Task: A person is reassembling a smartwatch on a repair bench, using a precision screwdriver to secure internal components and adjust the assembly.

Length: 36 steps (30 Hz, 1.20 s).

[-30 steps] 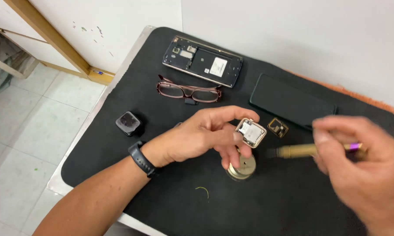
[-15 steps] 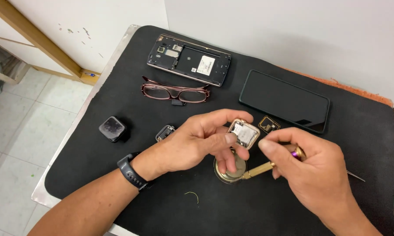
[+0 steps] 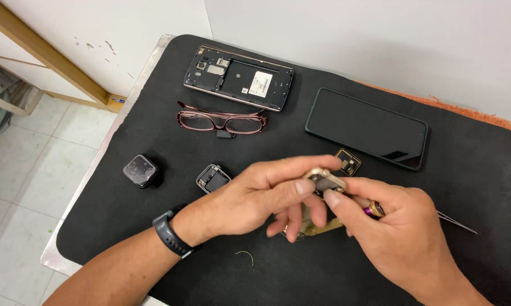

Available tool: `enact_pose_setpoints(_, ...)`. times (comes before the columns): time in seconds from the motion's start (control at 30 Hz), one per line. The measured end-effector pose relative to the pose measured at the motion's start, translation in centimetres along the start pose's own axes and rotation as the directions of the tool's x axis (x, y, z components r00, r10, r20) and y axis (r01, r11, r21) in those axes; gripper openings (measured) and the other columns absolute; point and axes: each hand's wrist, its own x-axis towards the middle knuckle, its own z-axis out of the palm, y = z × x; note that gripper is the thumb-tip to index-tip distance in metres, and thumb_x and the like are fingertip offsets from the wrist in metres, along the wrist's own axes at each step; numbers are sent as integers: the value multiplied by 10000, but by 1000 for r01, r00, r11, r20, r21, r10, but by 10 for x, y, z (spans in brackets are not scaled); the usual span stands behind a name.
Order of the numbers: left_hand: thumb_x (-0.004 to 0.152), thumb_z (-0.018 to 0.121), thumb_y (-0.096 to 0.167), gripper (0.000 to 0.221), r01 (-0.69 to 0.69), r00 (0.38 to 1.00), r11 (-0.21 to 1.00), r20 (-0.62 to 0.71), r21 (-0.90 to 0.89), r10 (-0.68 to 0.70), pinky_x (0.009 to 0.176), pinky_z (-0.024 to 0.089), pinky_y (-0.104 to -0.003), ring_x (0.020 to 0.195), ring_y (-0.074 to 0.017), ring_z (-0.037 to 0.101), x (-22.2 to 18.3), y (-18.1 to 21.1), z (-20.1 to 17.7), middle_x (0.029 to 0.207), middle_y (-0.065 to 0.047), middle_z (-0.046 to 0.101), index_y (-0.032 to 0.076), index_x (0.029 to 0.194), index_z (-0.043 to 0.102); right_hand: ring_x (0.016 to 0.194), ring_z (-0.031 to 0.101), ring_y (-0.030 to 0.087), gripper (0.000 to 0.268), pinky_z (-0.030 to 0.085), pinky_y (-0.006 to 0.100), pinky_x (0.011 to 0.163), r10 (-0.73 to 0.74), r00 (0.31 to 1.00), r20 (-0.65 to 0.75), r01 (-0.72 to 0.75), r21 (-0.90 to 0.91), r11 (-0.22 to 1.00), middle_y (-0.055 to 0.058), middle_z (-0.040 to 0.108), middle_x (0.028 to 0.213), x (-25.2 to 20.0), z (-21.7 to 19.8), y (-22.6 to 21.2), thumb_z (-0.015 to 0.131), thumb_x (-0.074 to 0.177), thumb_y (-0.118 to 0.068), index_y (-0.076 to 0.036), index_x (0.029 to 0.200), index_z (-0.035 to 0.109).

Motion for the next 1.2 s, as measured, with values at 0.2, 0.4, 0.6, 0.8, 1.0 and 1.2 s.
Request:
enact_pose_setpoints(0.2,1013,513,346,492,86,984,984,-169,157,-59,442,417,-217,584,-107,633,2,9,13,909,-76,730,100,1428,610,461,377,101,155,357,280,469,-254,964,-82,244,-113,963,-35,491,464,-9,2,5,730,853,-165,-161,732,827)
enact_pose_setpoints(0.4,1007,554,332,399,89,972,988,-226,126,-59,437,447,-210,493,-108,568,4,3,3,598,-111,655,98,1280,726,477,425,79,34,386,263,486,-512,847,-147,484,-189,855,-71,582,549,-8,7,12,771,854,-150,-142,821,768)
enact_pose_setpoints(0.6,1021,590,224,377,-36,972,993,-233,-109,9,463,493,-237,692,-197,713,1,3,-8,1010,-220,751,-12,1299,686,554,587,22,275,496,194,621,-529,841,-115,492,-246,835,-109,774,790,-6,-13,21,829,806,-245,-190,1074,807)
enact_pose_setpoints(0.8,1019,606,179,357,-63,974,989,-226,-132,32,496,519,-247,743,-206,711,0,1,-14,1115,-250,751,15,1330,670,469,334,125,308,368,280,470,-576,813,-88,464,-499,731,-29,470,533,-7,-30,42,786,874,-189,-190,1181,788)
enact_pose_setpoints(1.0,1011,607,197,396,-58,975,985,-222,-162,21,510,521,-235,749,-196,718,-1,2,-19,1120,-272,743,11,1358,649,492,423,119,281,464,265,546,-576,806,-136,420,-556,718,-33,551,585,-6,-24,41,818,897,-196,-191,1176,787)
enact_pose_setpoints(1.2,1018,606,193,391,-71,979,976,-200,-208,28,526,536,-227,774,-205,731,-3,-1,-22,1157,-293,729,14,1364,644,742,717,69,489,557,275,689,-452,887,-95,334,-547,768,-148,764,849,-5,-20,30,776,861,-186,-250,1331,659)
